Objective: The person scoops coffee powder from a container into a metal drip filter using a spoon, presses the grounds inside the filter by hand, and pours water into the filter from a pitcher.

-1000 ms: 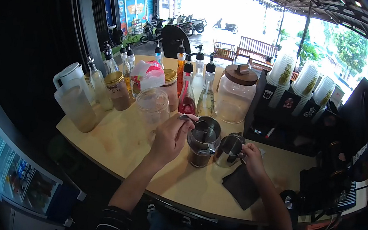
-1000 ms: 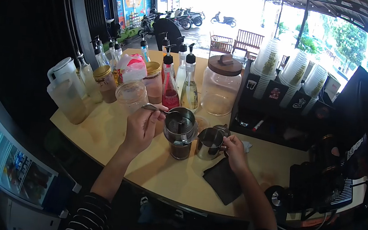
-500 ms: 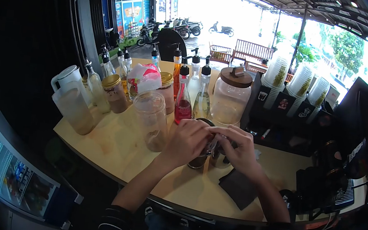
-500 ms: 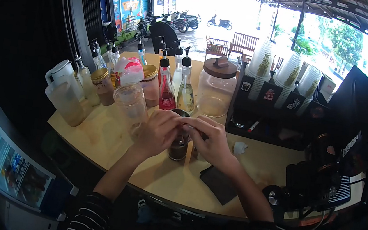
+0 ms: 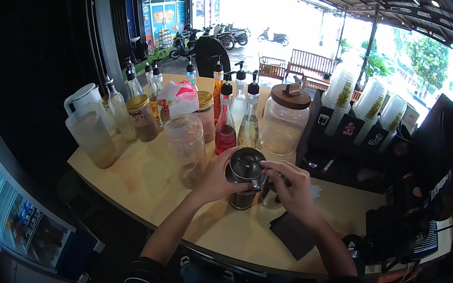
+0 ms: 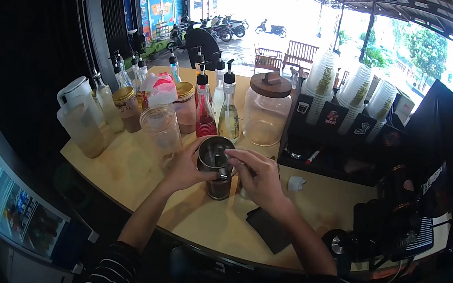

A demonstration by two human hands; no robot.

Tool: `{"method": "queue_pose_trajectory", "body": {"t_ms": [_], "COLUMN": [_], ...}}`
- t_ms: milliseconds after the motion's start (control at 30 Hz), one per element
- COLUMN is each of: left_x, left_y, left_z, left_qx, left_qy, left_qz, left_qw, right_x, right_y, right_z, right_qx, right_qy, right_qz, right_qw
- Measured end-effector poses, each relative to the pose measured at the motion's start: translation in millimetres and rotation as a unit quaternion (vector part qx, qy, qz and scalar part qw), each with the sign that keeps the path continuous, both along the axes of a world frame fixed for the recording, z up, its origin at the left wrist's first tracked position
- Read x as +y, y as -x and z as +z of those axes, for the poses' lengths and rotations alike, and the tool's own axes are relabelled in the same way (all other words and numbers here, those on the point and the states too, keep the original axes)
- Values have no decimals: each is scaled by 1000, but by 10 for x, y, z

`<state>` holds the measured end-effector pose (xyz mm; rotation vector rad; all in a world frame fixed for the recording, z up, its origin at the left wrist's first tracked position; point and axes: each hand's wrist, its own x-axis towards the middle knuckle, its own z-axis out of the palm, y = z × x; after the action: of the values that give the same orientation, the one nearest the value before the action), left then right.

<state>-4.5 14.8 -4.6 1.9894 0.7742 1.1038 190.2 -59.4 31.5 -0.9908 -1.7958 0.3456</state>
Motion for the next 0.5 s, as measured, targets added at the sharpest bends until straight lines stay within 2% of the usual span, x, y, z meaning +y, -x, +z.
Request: {"method": "queue_pose_trajectory", "body": {"t_ms": [33,100,167,300,367,433,500], "left_x": [22,32,10,-78,-32,-18,-9], "left_y": [-8,-22,-36,-41,-51,-40,-42], "left_z": [-23,-26,-13,51,28,24,3], "left_qx": [24,49,15,45,-34,-44,-53], "left_qy": [-26,-55,-99,-158,-147,-162,-173], "left_qz": [29,57,72,111,88,81,72], "left_qw": [999,996,992,980,985,983,981], "right_x": [8,29,11,29,-10,-6,18], "right_y": [4,10,19,45,63,85,101], "right_z": [-18,-38,3,46,92,119,136], "right_qx": [1,17,33,78,44,11,3], "right_qy": [-1,-14,-7,26,9,-8,-76], "right_qz": [0,67,54,14,34,52,31], "right_qw": [1000,997,998,997,998,999,997]}}
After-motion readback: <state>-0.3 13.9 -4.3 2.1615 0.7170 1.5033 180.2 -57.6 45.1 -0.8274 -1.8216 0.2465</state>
